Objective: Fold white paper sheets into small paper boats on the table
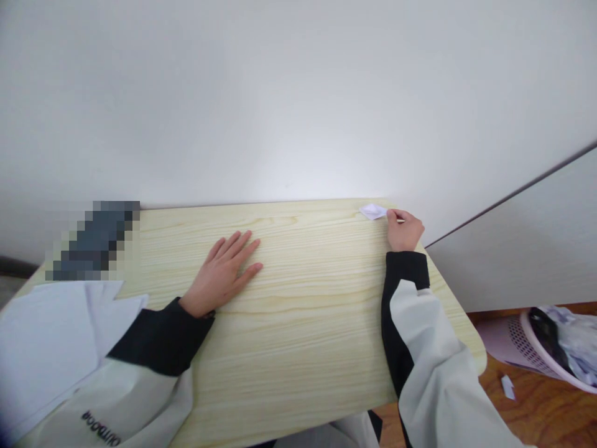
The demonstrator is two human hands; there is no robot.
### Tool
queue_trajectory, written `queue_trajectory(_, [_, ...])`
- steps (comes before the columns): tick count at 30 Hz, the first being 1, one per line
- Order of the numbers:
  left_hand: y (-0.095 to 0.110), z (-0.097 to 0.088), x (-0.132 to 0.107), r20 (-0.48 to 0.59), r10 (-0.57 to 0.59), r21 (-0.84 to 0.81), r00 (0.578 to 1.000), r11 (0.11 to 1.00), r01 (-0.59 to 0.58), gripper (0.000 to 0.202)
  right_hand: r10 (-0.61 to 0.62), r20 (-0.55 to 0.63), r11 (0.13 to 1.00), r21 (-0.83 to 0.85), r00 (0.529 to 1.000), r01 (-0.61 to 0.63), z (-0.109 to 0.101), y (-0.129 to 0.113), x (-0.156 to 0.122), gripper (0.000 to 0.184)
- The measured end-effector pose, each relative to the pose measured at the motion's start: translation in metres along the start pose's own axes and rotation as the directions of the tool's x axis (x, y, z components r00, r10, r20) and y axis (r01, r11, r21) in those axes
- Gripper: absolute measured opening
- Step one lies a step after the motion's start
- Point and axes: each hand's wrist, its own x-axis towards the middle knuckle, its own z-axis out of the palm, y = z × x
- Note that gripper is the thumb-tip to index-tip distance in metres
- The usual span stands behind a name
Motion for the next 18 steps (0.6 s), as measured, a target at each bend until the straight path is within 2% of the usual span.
queue_trajectory(9, [-0.001,0.001,0.000,0.003,0.009,-0.001,1.000,1.000,-0.009,0.049,-0.001,0.001,1.000,0.027,1.000,0.001,0.005,0.004,0.004,0.034])
queue_trajectory(14, [-0.001,0.001,0.000,0.014,0.007,0.022,1.000,1.000,-0.008,0.050,-0.031,-0.046,0.999,0.042,0.998,0.033,0.004,-0.005,-0.004,0.034])
queue_trajectory(15, [-0.001,0.001,0.000,0.015,0.007,0.023,1.000,1.000,-0.007,0.050,-0.047,-0.056,0.998,0.047,0.997,0.050,0.004,-0.009,-0.008,0.034])
queue_trajectory(18, [0.000,0.000,0.000,0.017,0.000,0.013,1.000,1.000,0.000,0.050,-0.192,-0.082,0.976,0.085,0.978,0.199,0.007,-0.027,-0.024,0.030])
